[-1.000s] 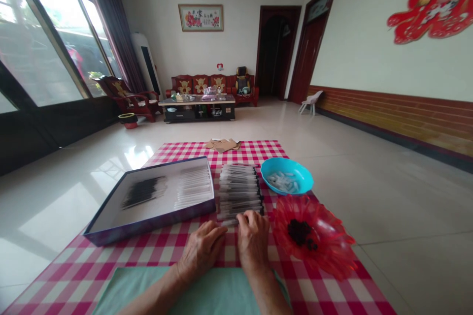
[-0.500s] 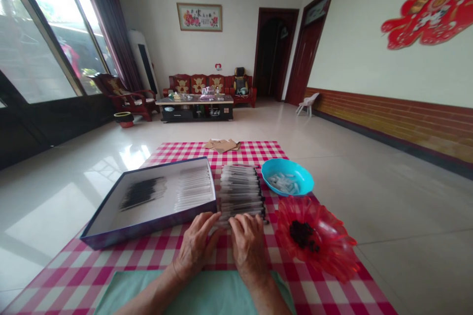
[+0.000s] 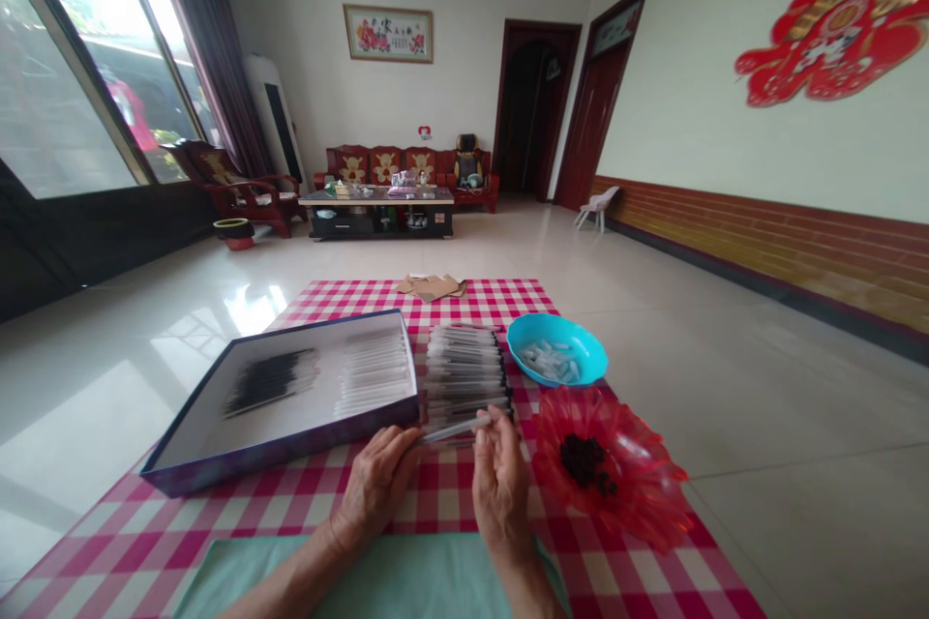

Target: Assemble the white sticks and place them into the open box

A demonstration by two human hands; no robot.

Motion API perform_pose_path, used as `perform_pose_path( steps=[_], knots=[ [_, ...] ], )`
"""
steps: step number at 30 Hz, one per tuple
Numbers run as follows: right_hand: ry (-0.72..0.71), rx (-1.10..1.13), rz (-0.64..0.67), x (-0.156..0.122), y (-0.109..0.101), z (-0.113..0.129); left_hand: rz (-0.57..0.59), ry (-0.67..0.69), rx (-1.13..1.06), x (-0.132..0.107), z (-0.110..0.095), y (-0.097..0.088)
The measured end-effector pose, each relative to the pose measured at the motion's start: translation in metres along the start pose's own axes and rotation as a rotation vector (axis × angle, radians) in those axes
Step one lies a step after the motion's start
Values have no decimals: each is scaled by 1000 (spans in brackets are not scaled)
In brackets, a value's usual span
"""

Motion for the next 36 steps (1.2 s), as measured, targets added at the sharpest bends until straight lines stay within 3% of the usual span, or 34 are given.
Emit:
perform_pose_path(
  steps=[2, 6, 10, 13, 18, 25, 32, 36],
  knots=[
    [138, 156, -36, 1, -3, -5, 7, 27, 38, 1, -2, -1],
    [281, 339, -66, 1, -3, -8, 60, 103, 198, 1, -9, -3],
    [435, 363, 21, -2, 6, -11, 109, 125, 389, -3, -16, -3],
    [470, 351, 18, -3, 8, -14, 179, 102, 475, -5, -18, -1],
    [424, 265, 61, -6, 11, -20, 255, 36, 466, -4, -19, 0],
    [324, 159, 375, -13, 17, -7, 242, 110, 317, -5, -22, -2],
    [221, 44, 359, -14, 20, 5, 172, 106, 273, -3, -20, 1],
    [18, -284, 301, 7, 5, 30, 193, 78, 269, -1, -19, 2]
  ],
)
Point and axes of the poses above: each hand's wrist, its own x-axis towards the middle knuckle, its own y-axis out of the palm, z = x × y, the point moved 3 cm from there along x, towards the middle knuckle, and after that the axes turned 15 degrees about x, right-handed, at the moved point
